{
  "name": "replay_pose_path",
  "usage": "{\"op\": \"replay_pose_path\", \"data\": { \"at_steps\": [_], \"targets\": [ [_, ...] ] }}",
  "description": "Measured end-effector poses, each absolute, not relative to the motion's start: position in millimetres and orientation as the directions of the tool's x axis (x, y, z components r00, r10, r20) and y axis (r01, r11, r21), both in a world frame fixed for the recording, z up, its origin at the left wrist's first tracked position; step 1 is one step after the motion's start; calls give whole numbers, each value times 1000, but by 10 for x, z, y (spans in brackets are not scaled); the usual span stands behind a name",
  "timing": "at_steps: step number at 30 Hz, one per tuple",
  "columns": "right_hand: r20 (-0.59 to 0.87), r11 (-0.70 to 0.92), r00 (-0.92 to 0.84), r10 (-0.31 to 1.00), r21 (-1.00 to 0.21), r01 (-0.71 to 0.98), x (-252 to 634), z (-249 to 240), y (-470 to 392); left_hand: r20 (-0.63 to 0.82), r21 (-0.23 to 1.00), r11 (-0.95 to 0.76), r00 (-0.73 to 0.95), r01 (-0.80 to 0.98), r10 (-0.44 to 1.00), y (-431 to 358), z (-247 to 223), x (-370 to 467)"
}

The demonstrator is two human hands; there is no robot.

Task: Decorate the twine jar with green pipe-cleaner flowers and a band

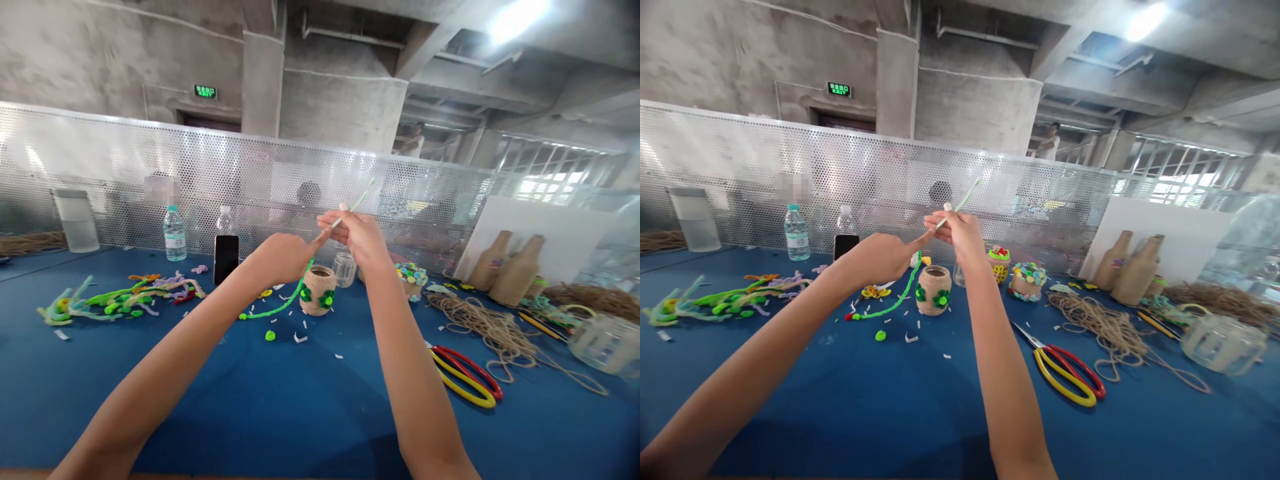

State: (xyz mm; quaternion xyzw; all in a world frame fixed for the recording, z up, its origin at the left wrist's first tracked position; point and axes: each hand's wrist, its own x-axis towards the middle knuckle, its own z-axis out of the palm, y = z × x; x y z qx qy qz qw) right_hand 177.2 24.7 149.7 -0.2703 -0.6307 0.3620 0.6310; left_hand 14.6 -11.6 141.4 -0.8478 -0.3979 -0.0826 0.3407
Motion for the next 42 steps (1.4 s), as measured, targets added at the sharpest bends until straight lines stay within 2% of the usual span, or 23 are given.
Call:
{"op": "replay_pose_path", "data": {
  "at_steps": [8,14,20,28,37,42],
  "targets": [
    [568,565,-87,819,-823,-51,1784,1514,205,424,-528,-435,670,729,609,-116,1417,140],
    [570,568,-164,805,-821,-63,1816,1517,206,424,-527,-430,665,733,614,-98,1418,128],
    [577,560,-119,808,-815,-147,1816,1508,264,440,-539,-406,658,738,611,-106,1430,136],
    [563,552,-102,820,-826,-117,1847,1508,256,444,-544,-420,674,726,590,-100,1447,124],
    [530,525,-81,844,-848,-69,1854,1520,243,438,-556,-404,669,727,600,-113,1454,152],
    [462,477,-149,874,-875,86,1870,1522,237,447,-539,-396,651,744,614,-87,1463,104]
  ]
}}
